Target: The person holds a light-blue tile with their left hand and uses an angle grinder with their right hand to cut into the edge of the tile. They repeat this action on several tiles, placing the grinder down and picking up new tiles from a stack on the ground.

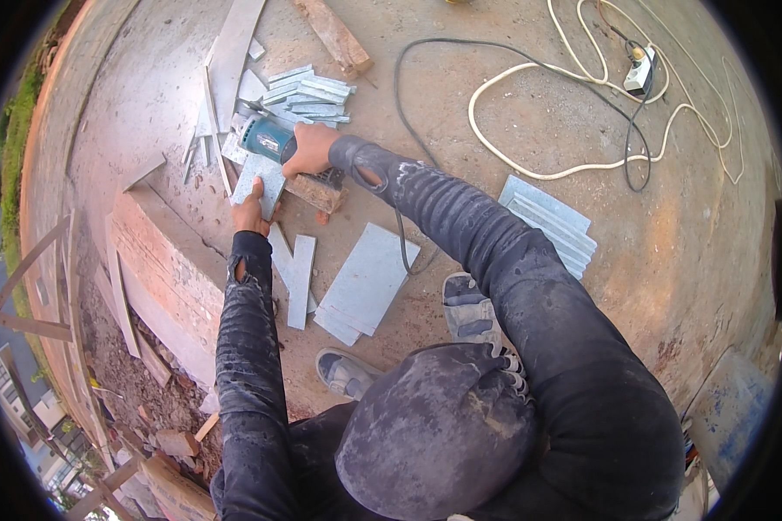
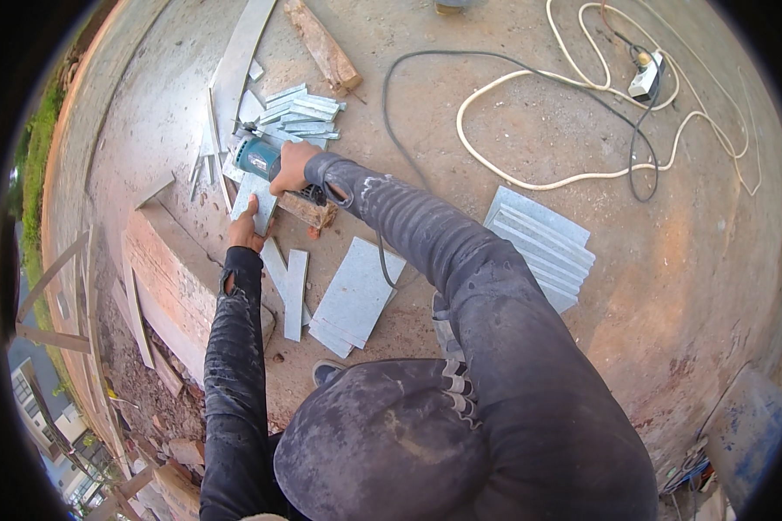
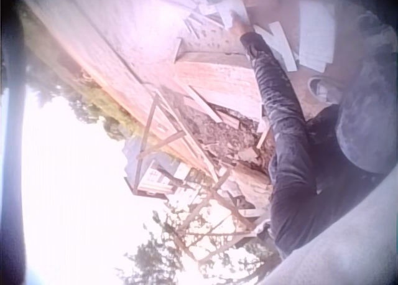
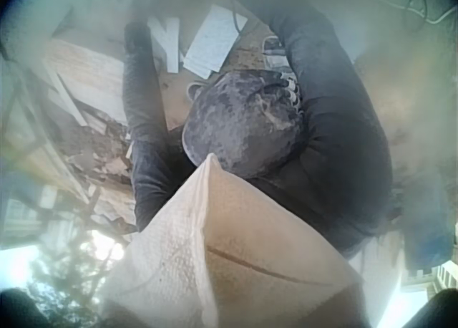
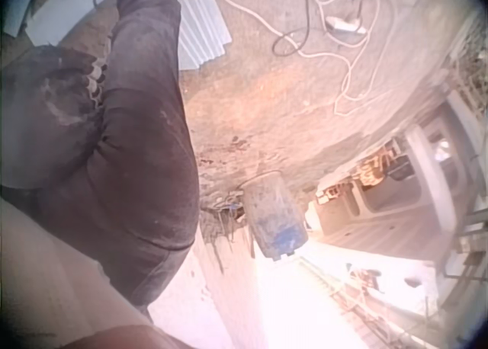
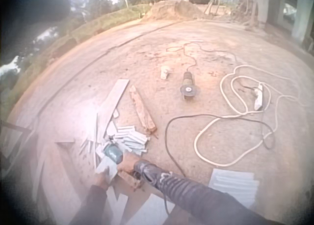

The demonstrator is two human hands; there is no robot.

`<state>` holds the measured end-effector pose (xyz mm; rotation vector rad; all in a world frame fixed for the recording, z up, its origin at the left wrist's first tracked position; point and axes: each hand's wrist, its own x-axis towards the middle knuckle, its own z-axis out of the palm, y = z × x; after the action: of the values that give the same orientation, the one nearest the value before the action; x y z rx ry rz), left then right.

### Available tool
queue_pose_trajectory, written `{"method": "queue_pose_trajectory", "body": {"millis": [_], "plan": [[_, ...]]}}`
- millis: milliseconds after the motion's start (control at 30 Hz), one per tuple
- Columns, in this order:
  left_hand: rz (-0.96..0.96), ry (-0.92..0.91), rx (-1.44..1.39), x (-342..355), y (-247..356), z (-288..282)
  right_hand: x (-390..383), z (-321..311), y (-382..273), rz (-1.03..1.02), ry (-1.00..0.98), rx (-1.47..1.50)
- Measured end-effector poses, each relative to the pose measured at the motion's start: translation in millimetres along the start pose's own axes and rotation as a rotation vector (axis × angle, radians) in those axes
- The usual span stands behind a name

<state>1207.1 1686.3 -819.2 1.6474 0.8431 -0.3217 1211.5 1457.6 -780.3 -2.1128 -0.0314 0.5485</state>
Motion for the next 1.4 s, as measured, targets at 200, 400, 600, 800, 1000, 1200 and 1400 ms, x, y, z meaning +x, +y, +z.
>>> {"method": "queue_pose_trajectory", "body": {"millis": [200,400,600,800,1000,1200,1400], "plan": [[0.012,-0.02,-0.008,2,-1,-2,1,2,1,-0.002,0.014,0.008],[0.03,-0.033,0.004,-4,0,1,0,1,4,0.003,-0.002,0.005],[0.016,-0.02,0.007,-5,2,0,1,3,5,-0.014,0.003,0.004],[-0.008,-0.009,0.004,-3,1,2,-1,4,8,-0.01,0.013,-0.002],[-0.001,-0.034,-0.014,8,-3,-4,-2,6,9,-0.01,0.016,0.004],[-0.003,-0.026,-0.012,5,-3,-1,-5,7,13,-0.016,0.032,0.011],[-0.002,-0.016,-0.017,3,-2,-1,-12,4,10,-0.003,0.008,0.017]]}}
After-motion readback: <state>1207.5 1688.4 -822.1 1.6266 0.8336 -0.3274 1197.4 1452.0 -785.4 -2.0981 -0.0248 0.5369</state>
